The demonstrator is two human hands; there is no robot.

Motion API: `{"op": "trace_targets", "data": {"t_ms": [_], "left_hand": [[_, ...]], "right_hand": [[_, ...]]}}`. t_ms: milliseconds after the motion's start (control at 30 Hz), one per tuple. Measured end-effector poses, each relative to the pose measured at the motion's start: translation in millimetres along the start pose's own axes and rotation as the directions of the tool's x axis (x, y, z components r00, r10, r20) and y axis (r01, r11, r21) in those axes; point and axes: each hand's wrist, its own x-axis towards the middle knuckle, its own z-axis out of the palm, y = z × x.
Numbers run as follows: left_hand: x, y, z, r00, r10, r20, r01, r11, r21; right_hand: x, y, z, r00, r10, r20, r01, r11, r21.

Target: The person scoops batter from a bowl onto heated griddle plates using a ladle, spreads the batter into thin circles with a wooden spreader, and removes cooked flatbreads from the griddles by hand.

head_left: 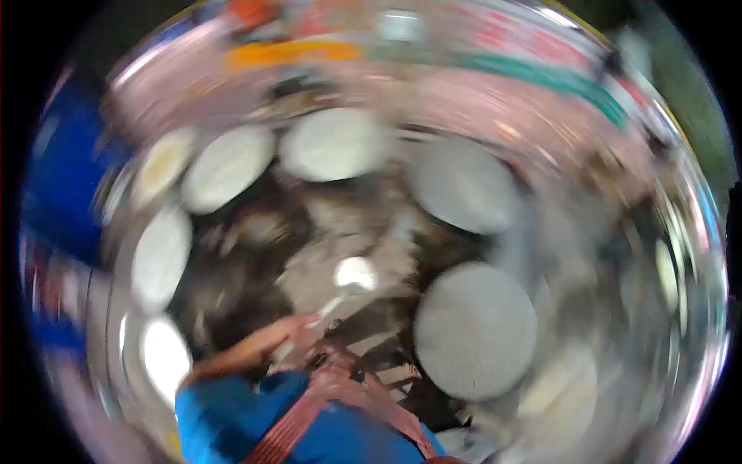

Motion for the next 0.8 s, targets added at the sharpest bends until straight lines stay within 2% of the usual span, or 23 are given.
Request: {"op": "trace_targets", "data": {"t_ms": [67,100,133,167,200,233,267,300,333,367,400,433,467,500,533,567,600,633,667,733,767,800], "left_hand": [[-15,-35,-13,0.99,0.129,0.064,-0.124,0.99,-0.066],[-19,-49,-15,0.969,0.192,0.157,-0.2,0.979,0.035],[-14,-39,-37,0.988,0.156,0.001,-0.154,0.975,-0.161],[-37,-56,-21,0.944,0.314,-0.103,-0.329,0.922,-0.207],[-51,-69,-32,0.921,0.384,-0.058,-0.383,0.872,-0.304],[-65,-84,-44,0.896,0.444,-0.015,-0.415,0.823,-0.389],[-82,-100,-55,0.855,0.517,0.028,-0.449,0.768,-0.457],[-99,-131,-79,0.807,0.587,0.059,-0.481,0.712,-0.512],[-122,-165,-94,0.761,0.63,0.157,-0.407,0.651,-0.64],[-138,-193,-118,0.697,0.717,-0.024,-0.596,0.56,-0.576],[-159,-218,-126,0.622,0.771,-0.134,-0.684,0.452,-0.573],[-178,-245,-137,0.547,0.799,-0.25,-0.758,0.346,-0.553],[-186,-268,-168,0.447,0.85,-0.278,-0.82,0.265,-0.507],[-194,-290,-195,0.412,0.861,-0.298,-0.82,0.207,-0.534],[-226,-317,-215,0.343,0.872,-0.351,-0.845,0.123,-0.52],[-246,-333,-242,0.265,0.877,-0.4,-0.874,0.043,-0.484],[-262,-349,-268,0.244,0.852,-0.463,-0.883,-0.002,-0.469],[-283,-363,-292,0.205,0.806,-0.555,-0.92,-0.034,-0.39],[-299,-372,-325,0.19,0.769,-0.61,-0.937,-0.043,-0.346],[-320,-378,-410,0.173,0.677,-0.715,-0.948,-0.083,-0.308],[-324,-379,-452,0.173,0.627,-0.76,-0.947,-0.106,-0.303],[-331,-376,-485,0.176,0.565,-0.806,-0.943,-0.138,-0.303]], "right_hand": [[-42,-5,68,0.957,-0.068,0.281,0.099,0.99,-0.097],[-56,-11,95,0.899,-0.088,0.428,0.156,0.98,-0.127],[-73,-21,125,0.82,-0.109,0.562,0.223,0.965,-0.139],[-89,-28,152,0.718,-0.117,0.686,0.285,0.949,-0.136],[-109,-37,172,0.614,-0.127,0.779,0.339,0.934,-0.115],[-130,-44,192,0.502,-0.128,0.855,0.39,0.916,-0.092],[-156,-53,214,0.437,-0.13,0.89,0.42,0.904,-0.074],[-189,-44,223,0.259,-0.095,0.961,0.458,0.888,-0.035],[-227,-43,231,0.154,-0.06,0.986,0.488,0.872,-0.023],[-270,-36,244,0.043,-0.018,0.999,0.524,0.852,-0.007],[-319,-34,253,0.025,0.157,0.987,0.595,0.791,-0.141],[-373,-31,252,-0.161,0.066,0.985,0.631,0.774,0.052],[-380,52,304,-0.451,-0.313,0.836,0.434,0.741,0.512],[-438,36,288,-0.537,-0.11,0.836,0.502,0.755,0.422],[-502,31,281,-0.539,0.183,0.822,0.601,0.767,0.224],[-550,67,293,-0.673,0.024,0.739,0.563,0.664,0.491],[-602,79,284,-0.723,0.077,0.686,0.584,0.599,0.548],[-659,76,263,-0.807,0.037,0.59,0.575,0.281,0.769],[-717,65,233,-0.766,0.201,0.611,0.642,0.194,0.741],[-795,105,218,-0.778,0.351,0.522,0.575,0.062,0.816],[-821,126,205,-0.797,0.333,0.504,0.552,0.065,0.831],[-850,144,192,-0.775,0.393,0.496,0.513,-0.068,0.856]]}}
